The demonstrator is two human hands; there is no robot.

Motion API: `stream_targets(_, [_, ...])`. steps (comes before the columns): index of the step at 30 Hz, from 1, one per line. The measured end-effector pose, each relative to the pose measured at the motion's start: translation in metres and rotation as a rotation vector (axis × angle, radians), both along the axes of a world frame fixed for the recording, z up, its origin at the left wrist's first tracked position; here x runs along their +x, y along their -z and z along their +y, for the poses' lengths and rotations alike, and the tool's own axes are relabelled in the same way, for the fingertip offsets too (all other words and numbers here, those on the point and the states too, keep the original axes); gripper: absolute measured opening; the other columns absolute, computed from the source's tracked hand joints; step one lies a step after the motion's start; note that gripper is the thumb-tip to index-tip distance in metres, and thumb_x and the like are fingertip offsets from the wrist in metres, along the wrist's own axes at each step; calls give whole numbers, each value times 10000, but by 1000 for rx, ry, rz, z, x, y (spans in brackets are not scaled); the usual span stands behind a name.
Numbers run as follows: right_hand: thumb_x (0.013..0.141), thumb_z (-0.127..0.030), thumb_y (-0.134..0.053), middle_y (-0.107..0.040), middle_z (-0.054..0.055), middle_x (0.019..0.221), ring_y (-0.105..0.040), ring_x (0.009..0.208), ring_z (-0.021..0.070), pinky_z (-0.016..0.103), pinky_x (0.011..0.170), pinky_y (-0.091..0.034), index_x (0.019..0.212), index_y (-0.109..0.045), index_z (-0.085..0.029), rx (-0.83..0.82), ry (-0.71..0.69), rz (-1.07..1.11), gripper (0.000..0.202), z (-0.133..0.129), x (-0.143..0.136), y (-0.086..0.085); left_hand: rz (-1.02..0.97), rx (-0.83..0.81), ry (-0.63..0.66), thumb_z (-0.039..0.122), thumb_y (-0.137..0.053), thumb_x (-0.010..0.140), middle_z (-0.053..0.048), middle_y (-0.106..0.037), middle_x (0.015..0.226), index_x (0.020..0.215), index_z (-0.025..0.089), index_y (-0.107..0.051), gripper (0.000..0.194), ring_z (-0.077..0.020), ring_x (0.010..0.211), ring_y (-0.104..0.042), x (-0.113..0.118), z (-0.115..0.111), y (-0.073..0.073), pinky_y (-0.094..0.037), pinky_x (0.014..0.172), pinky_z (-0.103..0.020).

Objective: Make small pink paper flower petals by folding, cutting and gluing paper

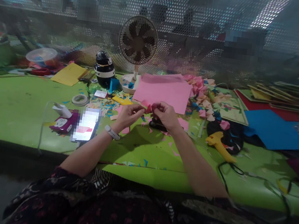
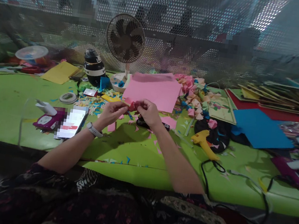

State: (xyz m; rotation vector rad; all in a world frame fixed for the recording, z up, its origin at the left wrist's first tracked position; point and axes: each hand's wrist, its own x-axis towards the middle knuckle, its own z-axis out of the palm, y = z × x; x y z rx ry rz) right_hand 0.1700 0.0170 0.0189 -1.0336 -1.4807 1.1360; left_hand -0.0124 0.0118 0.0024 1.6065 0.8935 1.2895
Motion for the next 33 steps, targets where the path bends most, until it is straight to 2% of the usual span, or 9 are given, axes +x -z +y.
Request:
stream_targets(6, [703, -395, -753, -682, 7, 736, -622, 626, 125, 268, 583, -528, 824, -620, -184, 43, -11, 20, 277, -2, -2, 0, 7, 14, 15, 372, -687, 805, -38, -708, 737, 809, 146, -738, 232, -153, 686, -645, -2, -2, -3, -497, 614, -237])
stream_targets(12, [708, -374, -735, -682, 6, 716, -608, 590, 116, 270, 577, -527, 813, -622, -184, 29, -21, 30, 245, -3, -3, -1, -1, 6, 11, 413, -704, 791, -57, -730, 766, 813, 142, -734, 273, -154, 704, -666, -3, 3, 1, -528, 622, -240])
stream_targets(17, [723, -374, -715, -691, 9, 740, -625, 617, 127, 280, 605, -525, 833, -622, -191, 47, -32, 12, 233, -3, -4, 2, -73, -125, 27, 417, -723, 752, -38, -706, 728, 775, 141, -707, 277, -133, 645, -669, -3, 4, 0, -563, 638, -249])
stream_targets(21, [767, -364, -669, -706, 15, 783, -645, 686, 143, 292, 667, -526, 846, -634, -192, 148, -24, -81, 192, 0, -3, 9, -122, -296, 61, 431, -739, 717, -24, -690, 709, 769, 145, -686, 295, -110, 561, -636, -4, 5, -4, -563, 591, -251])
stream_targets(23, [781, -334, -649, -716, 18, 804, -650, 712, 147, 298, 705, -523, 846, -652, -191, 202, -15, -157, 157, 1, -3, 12, -101, -305, 54, 412, -734, 718, -21, -679, 700, 759, 148, -676, 274, -107, 551, -626, -4, 6, -3, -552, 579, -249])
stream_targets(25, [792, -297, -628, -723, 20, 807, -658, 724, 154, 302, 727, -522, 846, -666, -191, 229, -20, -220, 125, 0, -2, 14, -29, -222, 32, 392, -704, 746, -20, -660, 672, 729, 150, -664, 246, -114, 566, -621, -4, 7, -1, -530, 572, -244])
stream_targets(28, [803, -239, -593, -723, 24, 792, -660, 733, 164, 296, 723, -510, 837, -675, -192, 292, -19, -326, 100, -2, -2, 13, 137, 15, -31, 368, -626, 810, -8, -612, 609, 693, 162, -651, 238, -116, 565, -573, -5, 8, 2, -458, 540, -234])
stream_targets(31, [800, -187, -565, -719, 45, 815, -643, 755, 176, 290, 709, -479, 832, -693, -188, 450, -10, -506, 132, -4, -4, 12, 372, 263, -130, 330, -576, 847, 1, -565, 561, 637, 176, -610, 263, -112, 529, -495, -7, 6, 4, -362, 512, -239])
stream_targets(33, [797, -168, -548, -710, 60, 805, -629, 748, 183, 294, 700, -459, 798, -694, -181, 539, -5, -609, 147, -4, -5, 12, 533, 407, -194, 299, -576, 854, -15, -591, 587, 630, 179, -600, 255, -119, 539, -499, -8, 4, 4, -334, 524, -248])
